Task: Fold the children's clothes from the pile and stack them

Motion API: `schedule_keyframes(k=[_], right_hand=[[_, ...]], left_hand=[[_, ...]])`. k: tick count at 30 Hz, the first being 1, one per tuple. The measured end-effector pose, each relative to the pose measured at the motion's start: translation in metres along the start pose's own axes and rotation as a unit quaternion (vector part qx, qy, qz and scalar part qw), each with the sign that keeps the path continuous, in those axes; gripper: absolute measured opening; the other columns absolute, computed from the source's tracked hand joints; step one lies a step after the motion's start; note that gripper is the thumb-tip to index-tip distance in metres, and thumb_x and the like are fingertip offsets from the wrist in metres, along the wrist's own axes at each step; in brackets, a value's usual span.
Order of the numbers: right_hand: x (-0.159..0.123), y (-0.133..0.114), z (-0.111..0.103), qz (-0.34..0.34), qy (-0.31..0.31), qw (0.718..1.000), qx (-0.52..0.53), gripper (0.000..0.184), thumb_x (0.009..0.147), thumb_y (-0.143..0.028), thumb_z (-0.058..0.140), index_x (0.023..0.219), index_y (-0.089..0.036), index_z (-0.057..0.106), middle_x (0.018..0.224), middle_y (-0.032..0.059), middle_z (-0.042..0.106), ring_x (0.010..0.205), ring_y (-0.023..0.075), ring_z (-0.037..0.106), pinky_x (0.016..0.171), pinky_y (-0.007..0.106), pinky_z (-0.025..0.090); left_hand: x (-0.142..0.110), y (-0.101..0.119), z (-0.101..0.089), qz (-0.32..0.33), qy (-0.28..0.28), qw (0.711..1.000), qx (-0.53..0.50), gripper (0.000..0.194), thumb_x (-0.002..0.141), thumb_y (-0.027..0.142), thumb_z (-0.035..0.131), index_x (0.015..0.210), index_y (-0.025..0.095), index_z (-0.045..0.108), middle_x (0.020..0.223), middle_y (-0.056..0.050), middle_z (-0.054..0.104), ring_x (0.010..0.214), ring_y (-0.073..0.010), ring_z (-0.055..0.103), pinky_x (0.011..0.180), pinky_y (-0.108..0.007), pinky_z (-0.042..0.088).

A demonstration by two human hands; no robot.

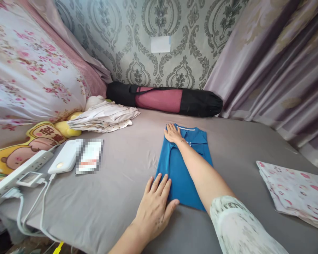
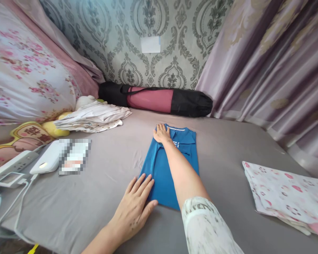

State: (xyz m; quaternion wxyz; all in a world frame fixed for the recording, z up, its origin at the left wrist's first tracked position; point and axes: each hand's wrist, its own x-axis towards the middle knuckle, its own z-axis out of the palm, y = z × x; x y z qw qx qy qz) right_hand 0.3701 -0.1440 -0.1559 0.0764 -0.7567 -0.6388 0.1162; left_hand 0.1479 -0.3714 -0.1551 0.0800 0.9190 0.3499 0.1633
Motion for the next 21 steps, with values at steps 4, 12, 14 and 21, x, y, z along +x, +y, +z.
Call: schedule_keyframes(k=[4, 12, 14, 21], right_hand=[[-0.009, -0.001, -0.013, -0.006, 0.019, 1.0, 0.005, 0.06, 0.101, -0.039, 0.016, 0.153, -0.011, 0.021, 0.161, 0.0085, 0.014, 0.148, 0.0209, 0.006, 0.118, 0.047, 0.0], [-0.018, 0.002, 0.003, 0.012, 0.018, 0.999, -0.031, 0.061, 0.1, -0.042, 0.02, 0.153, -0.011, 0.025, 0.16, 0.0116, 0.017, 0.148, 0.0252, 0.009, 0.118, 0.047, 0.005], [-0.017, 0.004, 0.008, 0.011, 0.027, 0.999, -0.037, 0.061, 0.1, -0.043, 0.021, 0.153, -0.012, 0.026, 0.16, 0.0111, 0.017, 0.148, 0.0255, 0.01, 0.118, 0.047, 0.006], [-0.017, 0.006, 0.0, 0.001, 0.032, 0.999, -0.02, 0.06, 0.1, -0.042, 0.017, 0.152, -0.013, 0.028, 0.16, 0.0097, 0.02, 0.147, 0.0238, 0.013, 0.118, 0.047, 0.009]], left_hand=[[0.001, -0.003, -0.003, -0.053, 0.062, 0.996, -0.029, 0.041, 0.1, 0.029, 0.032, 0.135, 0.019, 0.05, 0.141, -0.009, 0.054, 0.136, -0.0236, 0.043, 0.112, -0.049, 0.035], [0.002, -0.005, 0.005, -0.041, 0.06, 0.997, -0.004, 0.038, 0.098, 0.025, 0.037, 0.129, 0.018, 0.056, 0.139, -0.01, 0.055, 0.131, -0.0272, 0.049, 0.108, -0.053, 0.039], [0.003, -0.004, 0.003, -0.049, 0.064, 0.997, -0.012, 0.037, 0.097, 0.025, 0.039, 0.128, 0.019, 0.058, 0.138, -0.009, 0.056, 0.13, -0.0276, 0.049, 0.108, -0.054, 0.039], [0.003, -0.006, 0.0, -0.064, 0.088, 0.991, -0.075, 0.031, 0.094, 0.025, 0.047, 0.12, 0.022, 0.063, 0.133, -0.009, 0.061, 0.13, -0.0294, 0.05, 0.107, -0.056, 0.039]])
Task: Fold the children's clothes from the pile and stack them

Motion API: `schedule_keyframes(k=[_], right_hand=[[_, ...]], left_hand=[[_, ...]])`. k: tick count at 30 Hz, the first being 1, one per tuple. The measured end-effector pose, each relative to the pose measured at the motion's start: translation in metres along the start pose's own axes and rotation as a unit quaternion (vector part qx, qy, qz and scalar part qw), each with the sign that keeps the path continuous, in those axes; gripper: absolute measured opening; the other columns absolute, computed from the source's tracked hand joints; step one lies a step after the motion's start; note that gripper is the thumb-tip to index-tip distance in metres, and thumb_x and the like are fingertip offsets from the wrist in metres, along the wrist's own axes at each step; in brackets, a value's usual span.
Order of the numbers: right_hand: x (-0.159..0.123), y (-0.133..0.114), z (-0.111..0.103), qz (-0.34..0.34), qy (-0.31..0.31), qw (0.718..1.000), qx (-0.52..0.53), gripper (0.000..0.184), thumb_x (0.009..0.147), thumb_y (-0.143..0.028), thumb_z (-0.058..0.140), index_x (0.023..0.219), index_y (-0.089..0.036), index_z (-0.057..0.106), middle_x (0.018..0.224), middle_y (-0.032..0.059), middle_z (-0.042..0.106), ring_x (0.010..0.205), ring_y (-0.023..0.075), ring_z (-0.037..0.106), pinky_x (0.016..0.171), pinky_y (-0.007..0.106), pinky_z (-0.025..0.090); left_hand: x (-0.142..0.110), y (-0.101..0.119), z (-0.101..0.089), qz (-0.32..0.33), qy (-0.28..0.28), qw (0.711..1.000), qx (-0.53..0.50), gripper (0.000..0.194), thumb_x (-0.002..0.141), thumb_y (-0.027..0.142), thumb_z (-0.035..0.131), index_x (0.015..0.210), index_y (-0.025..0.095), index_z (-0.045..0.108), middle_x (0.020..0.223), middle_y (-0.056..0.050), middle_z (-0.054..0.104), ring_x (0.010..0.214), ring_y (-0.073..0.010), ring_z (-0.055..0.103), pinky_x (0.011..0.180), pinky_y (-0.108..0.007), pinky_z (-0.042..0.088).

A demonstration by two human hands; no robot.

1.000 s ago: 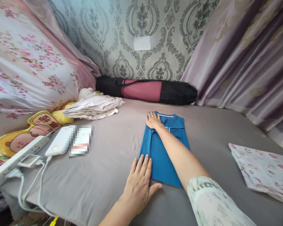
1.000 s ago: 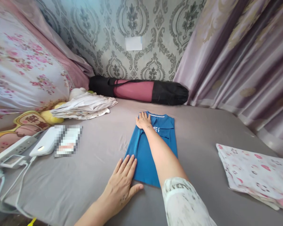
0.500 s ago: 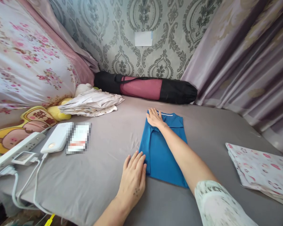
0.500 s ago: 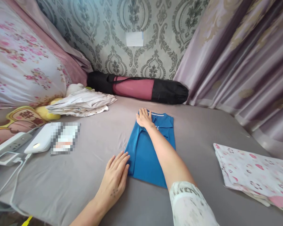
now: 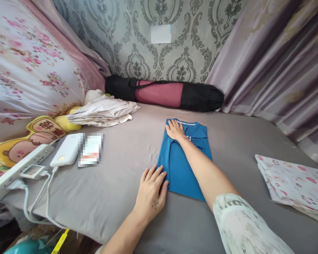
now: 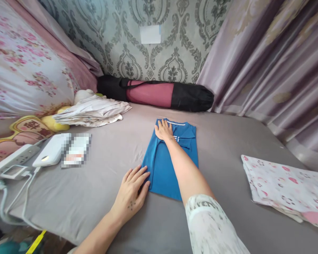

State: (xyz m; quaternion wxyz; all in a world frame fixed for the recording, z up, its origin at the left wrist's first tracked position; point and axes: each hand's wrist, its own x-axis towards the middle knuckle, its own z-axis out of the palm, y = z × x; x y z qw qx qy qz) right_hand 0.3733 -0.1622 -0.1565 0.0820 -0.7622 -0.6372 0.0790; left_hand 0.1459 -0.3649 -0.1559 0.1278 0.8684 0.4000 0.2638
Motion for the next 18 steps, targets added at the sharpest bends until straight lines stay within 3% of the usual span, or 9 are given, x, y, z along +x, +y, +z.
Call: schedule_keyframes(k=[3, 7, 12, 18], right_hand=[[-0.01, -0.006, -0.01, -0.007, -0.003, 1.0, 0.007, 0.059, 0.101, -0.038, 0.015, 0.153, -0.01, 0.024, 0.16, 0.0094, 0.018, 0.148, 0.0225, 0.011, 0.119, 0.048, 0.007], [-0.039, -0.024, -0.011, -0.045, 0.001, 0.999, -0.011, 0.063, 0.1, -0.038, 0.02, 0.151, -0.003, 0.024, 0.16, 0.0137, 0.016, 0.148, 0.0245, 0.01, 0.119, 0.045, 0.006], [-0.064, -0.037, 0.006, -0.027, -0.027, 0.999, -0.021, 0.069, 0.1, -0.044, 0.021, 0.151, 0.001, 0.022, 0.16, 0.0174, 0.014, 0.148, 0.0271, 0.01, 0.119, 0.045, 0.006], [-0.06, -0.031, 0.014, -0.03, -0.007, 0.999, -0.023, 0.068, 0.1, -0.045, 0.02, 0.151, 0.0, 0.023, 0.16, 0.0155, 0.017, 0.147, 0.0259, 0.012, 0.119, 0.044, 0.007]], left_hand=[[-0.001, -0.006, 0.001, -0.024, 0.054, 0.996, -0.072, 0.028, 0.095, 0.022, 0.045, 0.118, 0.022, 0.062, 0.128, -0.009, 0.064, 0.128, -0.0259, 0.052, 0.107, -0.051, 0.041], [0.0, -0.011, 0.001, -0.106, 0.129, 0.973, -0.158, 0.029, 0.096, 0.018, 0.04, 0.118, 0.019, 0.059, 0.121, -0.01, 0.066, 0.12, -0.0205, 0.058, 0.104, -0.04, 0.046], [0.0, -0.012, 0.0, -0.152, 0.131, 0.963, -0.179, 0.031, 0.095, 0.017, 0.038, 0.119, 0.017, 0.057, 0.124, -0.012, 0.064, 0.123, -0.0215, 0.055, 0.106, -0.04, 0.044], [-0.001, -0.013, 0.0, -0.166, 0.131, 0.958, -0.193, 0.033, 0.093, 0.014, 0.037, 0.119, 0.017, 0.058, 0.124, -0.012, 0.064, 0.123, -0.0218, 0.055, 0.107, -0.04, 0.043]])
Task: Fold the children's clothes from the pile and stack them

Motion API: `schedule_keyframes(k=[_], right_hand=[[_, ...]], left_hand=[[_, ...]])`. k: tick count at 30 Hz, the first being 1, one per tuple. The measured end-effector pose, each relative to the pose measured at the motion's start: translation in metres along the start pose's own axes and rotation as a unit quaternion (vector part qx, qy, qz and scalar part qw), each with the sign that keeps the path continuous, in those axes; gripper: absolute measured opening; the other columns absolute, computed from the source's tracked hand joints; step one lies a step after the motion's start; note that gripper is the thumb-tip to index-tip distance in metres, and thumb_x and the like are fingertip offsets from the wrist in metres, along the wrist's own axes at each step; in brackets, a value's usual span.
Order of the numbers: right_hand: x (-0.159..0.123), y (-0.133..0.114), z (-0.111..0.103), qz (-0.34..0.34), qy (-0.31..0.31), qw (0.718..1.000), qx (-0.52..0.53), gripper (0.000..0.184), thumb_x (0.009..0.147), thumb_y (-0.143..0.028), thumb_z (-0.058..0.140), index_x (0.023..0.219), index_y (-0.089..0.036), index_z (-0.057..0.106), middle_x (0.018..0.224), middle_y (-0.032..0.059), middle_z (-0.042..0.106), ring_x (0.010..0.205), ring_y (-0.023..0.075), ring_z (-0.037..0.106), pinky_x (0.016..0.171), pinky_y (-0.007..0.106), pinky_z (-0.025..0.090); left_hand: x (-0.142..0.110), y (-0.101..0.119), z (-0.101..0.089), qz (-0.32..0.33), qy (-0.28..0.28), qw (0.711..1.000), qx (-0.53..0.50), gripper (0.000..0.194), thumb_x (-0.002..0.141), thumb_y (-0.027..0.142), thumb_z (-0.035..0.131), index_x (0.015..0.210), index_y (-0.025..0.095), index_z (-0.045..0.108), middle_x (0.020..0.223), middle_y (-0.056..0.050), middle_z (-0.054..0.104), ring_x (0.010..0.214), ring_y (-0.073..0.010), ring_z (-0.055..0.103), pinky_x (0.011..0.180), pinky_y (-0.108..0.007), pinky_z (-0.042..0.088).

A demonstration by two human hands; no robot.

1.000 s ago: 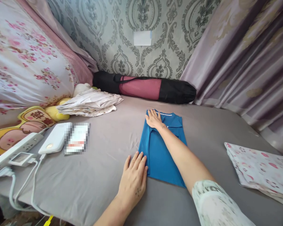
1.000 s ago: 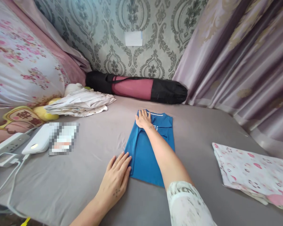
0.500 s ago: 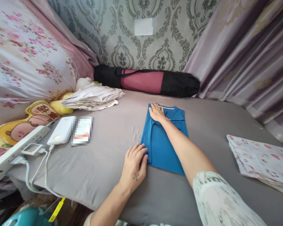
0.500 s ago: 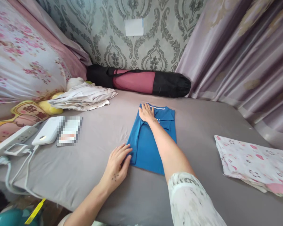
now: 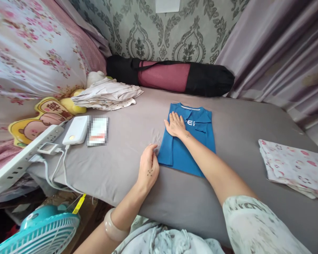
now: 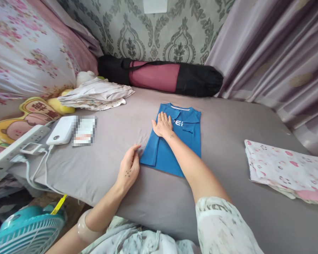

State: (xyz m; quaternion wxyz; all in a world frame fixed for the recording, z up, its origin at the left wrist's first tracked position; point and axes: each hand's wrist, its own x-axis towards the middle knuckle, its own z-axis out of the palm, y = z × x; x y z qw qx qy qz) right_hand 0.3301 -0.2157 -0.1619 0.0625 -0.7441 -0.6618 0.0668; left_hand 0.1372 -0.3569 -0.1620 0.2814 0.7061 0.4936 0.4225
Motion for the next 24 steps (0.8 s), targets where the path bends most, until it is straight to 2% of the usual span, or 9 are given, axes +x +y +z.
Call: schedule_keyframes(k=[4, 8, 12, 16, 20, 24], right_hand=[[-0.009, -0.006, -0.005, -0.01, 0.022, 1.0, -0.009, 0.067, 0.099, -0.044, 0.021, 0.15, 0.0, 0.026, 0.159, 0.0167, 0.019, 0.147, 0.0267, 0.013, 0.119, 0.045, 0.006], [-0.035, -0.022, -0.005, -0.048, 0.056, 0.997, -0.017, 0.067, 0.099, -0.041, 0.024, 0.149, 0.002, 0.026, 0.159, 0.0181, 0.018, 0.147, 0.028, 0.011, 0.119, 0.046, 0.004], [-0.055, -0.032, 0.003, -0.034, 0.031, 0.999, 0.004, 0.068, 0.099, -0.043, 0.024, 0.15, 0.002, 0.026, 0.158, 0.0184, 0.019, 0.147, 0.028, 0.013, 0.118, 0.045, 0.008], [-0.056, -0.032, 0.007, -0.022, 0.038, 0.999, 0.012, 0.068, 0.099, -0.043, 0.025, 0.15, 0.002, 0.024, 0.159, 0.0183, 0.018, 0.147, 0.0277, 0.013, 0.119, 0.044, 0.008], [-0.059, -0.033, 0.001, -0.019, 0.049, 0.999, 0.013, 0.068, 0.099, -0.042, 0.026, 0.15, 0.002, 0.024, 0.159, 0.0185, 0.017, 0.147, 0.0276, 0.012, 0.119, 0.044, 0.007], [-0.081, -0.041, -0.005, -0.038, 0.024, 0.999, 0.017, 0.068, 0.098, -0.043, 0.024, 0.15, 0.002, 0.023, 0.159, 0.0187, 0.015, 0.148, 0.0277, 0.01, 0.119, 0.044, 0.008]], left_hand=[[0.001, 0.001, -0.001, -0.013, 0.002, 1.0, -0.011, 0.034, 0.092, 0.013, 0.038, 0.118, 0.018, 0.058, 0.123, -0.011, 0.064, 0.122, -0.0213, 0.056, 0.107, -0.04, 0.043], [0.001, 0.004, -0.003, -0.038, 0.005, 0.999, -0.022, 0.034, 0.092, 0.014, 0.037, 0.118, 0.018, 0.058, 0.119, -0.01, 0.065, 0.117, -0.0205, 0.058, 0.105, -0.039, 0.044], [0.002, 0.007, -0.004, -0.045, 0.0, 0.999, -0.021, 0.034, 0.092, 0.014, 0.035, 0.118, 0.017, 0.057, 0.117, -0.011, 0.065, 0.116, -0.0205, 0.059, 0.103, -0.04, 0.045], [0.001, 0.004, -0.003, -0.048, 0.001, 0.999, -0.021, 0.034, 0.092, 0.014, 0.035, 0.119, 0.016, 0.056, 0.119, -0.012, 0.064, 0.118, -0.0207, 0.057, 0.104, -0.041, 0.044], [0.001, 0.003, -0.003, -0.046, -0.003, 0.999, -0.019, 0.035, 0.092, 0.014, 0.034, 0.12, 0.014, 0.055, 0.119, -0.014, 0.064, 0.119, -0.0206, 0.057, 0.104, -0.041, 0.043], [0.002, 0.004, -0.003, -0.031, -0.005, 0.999, -0.022, 0.035, 0.092, 0.013, 0.033, 0.12, 0.016, 0.055, 0.119, -0.013, 0.064, 0.117, -0.0201, 0.058, 0.104, -0.041, 0.044]])
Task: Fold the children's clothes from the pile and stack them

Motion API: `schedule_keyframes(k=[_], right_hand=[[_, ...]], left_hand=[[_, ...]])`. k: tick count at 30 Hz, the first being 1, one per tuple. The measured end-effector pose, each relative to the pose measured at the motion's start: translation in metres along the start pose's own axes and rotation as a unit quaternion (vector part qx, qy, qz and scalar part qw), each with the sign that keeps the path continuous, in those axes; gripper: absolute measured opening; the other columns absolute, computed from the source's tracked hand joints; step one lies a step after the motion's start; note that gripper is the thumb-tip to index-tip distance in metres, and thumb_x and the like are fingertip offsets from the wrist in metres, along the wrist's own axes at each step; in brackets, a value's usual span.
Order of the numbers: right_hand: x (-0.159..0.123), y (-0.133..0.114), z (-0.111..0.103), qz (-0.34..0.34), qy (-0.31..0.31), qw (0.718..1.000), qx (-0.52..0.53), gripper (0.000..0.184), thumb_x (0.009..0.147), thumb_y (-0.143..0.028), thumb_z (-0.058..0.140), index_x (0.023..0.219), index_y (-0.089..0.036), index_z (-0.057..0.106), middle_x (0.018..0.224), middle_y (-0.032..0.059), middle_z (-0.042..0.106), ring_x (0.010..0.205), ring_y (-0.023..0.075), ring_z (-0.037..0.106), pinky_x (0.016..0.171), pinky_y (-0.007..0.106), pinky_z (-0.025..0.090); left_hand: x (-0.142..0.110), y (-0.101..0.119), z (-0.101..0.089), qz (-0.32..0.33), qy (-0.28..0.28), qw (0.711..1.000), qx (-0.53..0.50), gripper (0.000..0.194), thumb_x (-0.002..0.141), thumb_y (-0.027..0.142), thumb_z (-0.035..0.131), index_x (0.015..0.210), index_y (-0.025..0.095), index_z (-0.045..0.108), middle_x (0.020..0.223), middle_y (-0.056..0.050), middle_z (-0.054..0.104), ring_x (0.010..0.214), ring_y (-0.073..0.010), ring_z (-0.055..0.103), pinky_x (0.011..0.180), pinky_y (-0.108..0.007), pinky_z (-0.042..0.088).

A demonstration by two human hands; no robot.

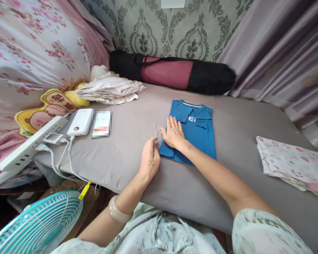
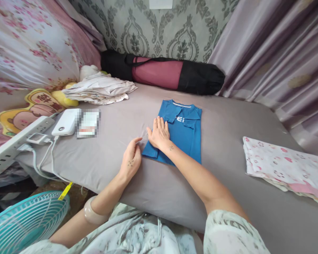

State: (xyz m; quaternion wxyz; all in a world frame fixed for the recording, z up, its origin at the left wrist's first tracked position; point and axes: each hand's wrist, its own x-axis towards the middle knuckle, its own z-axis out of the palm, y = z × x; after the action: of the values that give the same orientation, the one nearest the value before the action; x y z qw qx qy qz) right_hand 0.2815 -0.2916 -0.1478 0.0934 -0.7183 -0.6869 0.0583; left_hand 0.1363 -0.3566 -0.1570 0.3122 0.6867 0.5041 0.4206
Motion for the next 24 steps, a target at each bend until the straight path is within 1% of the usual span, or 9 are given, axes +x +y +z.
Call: schedule_keyframes(k=[4, 7, 9, 12, 16, 18, 21, 23, 24], right_hand=[[-0.022, -0.011, 0.002, -0.015, -0.036, 0.999, 0.011, 0.068, 0.098, -0.043, 0.023, 0.151, 0.001, 0.023, 0.16, 0.0175, 0.013, 0.148, 0.0271, 0.008, 0.119, 0.044, 0.008], [-0.026, -0.013, 0.007, -0.006, -0.04, 0.999, 0.019, 0.068, 0.098, -0.042, 0.025, 0.151, 0.001, 0.022, 0.16, 0.0173, 0.013, 0.148, 0.0268, 0.007, 0.119, 0.044, 0.007], [-0.026, -0.013, 0.007, -0.003, -0.035, 0.999, 0.023, 0.069, 0.097, -0.042, 0.026, 0.151, 0.001, 0.021, 0.16, 0.0174, 0.012, 0.148, 0.0268, 0.006, 0.119, 0.044, 0.007], [-0.029, -0.014, 0.002, -0.006, -0.03, 0.999, 0.028, 0.068, 0.098, -0.04, 0.026, 0.151, 0.002, 0.021, 0.16, 0.0177, 0.012, 0.148, 0.0268, 0.006, 0.119, 0.044, 0.007], [-0.048, -0.018, -0.007, -0.043, -0.027, 0.998, 0.041, 0.066, 0.098, -0.038, 0.023, 0.151, 0.001, 0.021, 0.16, 0.017, 0.011, 0.148, 0.0263, 0.005, 0.12, 0.044, 0.006], [-0.061, -0.021, -0.007, -0.056, -0.042, 0.996, 0.052, 0.065, 0.098, -0.038, 0.024, 0.151, 0.0, 0.022, 0.16, 0.0159, 0.012, 0.148, 0.0256, 0.005, 0.12, 0.044, 0.006], [-0.072, -0.024, -0.004, -0.051, -0.074, 0.993, 0.073, 0.063, 0.098, -0.036, 0.024, 0.151, -0.002, 0.025, 0.16, 0.015, 0.014, 0.148, 0.0253, 0.006, 0.12, 0.044, 0.007], [-0.07, -0.021, -0.006, -0.056, -0.087, 0.99, 0.096, 0.063, 0.099, -0.04, 0.024, 0.15, -0.004, 0.027, 0.159, 0.0153, 0.017, 0.148, 0.0258, 0.01, 0.119, 0.045, 0.012], [-0.065, -0.017, -0.008, -0.06, -0.085, 0.989, 0.108, 0.064, 0.099, -0.043, 0.025, 0.15, -0.005, 0.03, 0.159, 0.0159, 0.021, 0.147, 0.026, 0.015, 0.118, 0.045, 0.015]], left_hand=[[0.0, -0.001, 0.001, 0.022, 0.0, 1.0, -0.001, 0.036, 0.09, 0.012, 0.036, 0.12, 0.018, 0.055, 0.12, -0.011, 0.064, 0.117, -0.0204, 0.058, 0.104, -0.042, 0.044], [0.0, -0.002, 0.001, 0.027, 0.0, 1.0, 0.0, 0.038, 0.089, 0.012, 0.036, 0.12, 0.019, 0.056, 0.123, -0.011, 0.063, 0.12, -0.0209, 0.056, 0.106, -0.043, 0.042], [0.0, -0.001, 0.0, 0.02, -0.003, 1.0, 0.002, 0.038, 0.089, 0.011, 0.036, 0.12, 0.018, 0.055, 0.123, -0.011, 0.063, 0.121, -0.0217, 0.055, 0.107, -0.044, 0.042], [-0.001, -0.001, -0.002, 0.007, -0.009, 1.0, 0.001, 0.038, 0.088, 0.012, 0.037, 0.121, 0.017, 0.055, 0.123, -0.012, 0.062, 0.121, -0.0218, 0.055, 0.106, -0.043, 0.042], [-0.001, -0.001, -0.003, -0.013, -0.013, 1.0, -0.008, 0.038, 0.089, 0.013, 0.036, 0.122, 0.016, 0.054, 0.122, -0.012, 0.062, 0.119, -0.0212, 0.056, 0.105, -0.043, 0.042], [-0.002, -0.002, -0.002, -0.023, -0.013, 1.0, -0.015, 0.037, 0.089, 0.014, 0.036, 0.122, 0.015, 0.054, 0.121, -0.013, 0.063, 0.118, -0.0212, 0.057, 0.105, -0.043, 0.043], [-0.003, -0.003, -0.002, -0.033, -0.016, 0.999, -0.023, 0.036, 0.089, 0.017, 0.037, 0.121, 0.017, 0.054, 0.115, -0.01, 0.064, 0.114, -0.0207, 0.059, 0.102, -0.042, 0.045], [0.001, -0.004, -0.007, -0.038, -0.039, 0.998, -0.033, 0.035, 0.089, 0.019, 0.037, 0.119, 0.017, 0.055, 0.109, -0.009, 0.066, 0.105, -0.0199, 0.062, 0.096, -0.04, 0.049], [0.006, -0.003, -0.011, -0.037, -0.059, 0.997, -0.035, 0.035, 0.089, 0.021, 0.038, 0.118, 0.017, 0.056, 0.105, -0.008, 0.067, 0.1, -0.0194, 0.064, 0.092, -0.038, 0.051]])
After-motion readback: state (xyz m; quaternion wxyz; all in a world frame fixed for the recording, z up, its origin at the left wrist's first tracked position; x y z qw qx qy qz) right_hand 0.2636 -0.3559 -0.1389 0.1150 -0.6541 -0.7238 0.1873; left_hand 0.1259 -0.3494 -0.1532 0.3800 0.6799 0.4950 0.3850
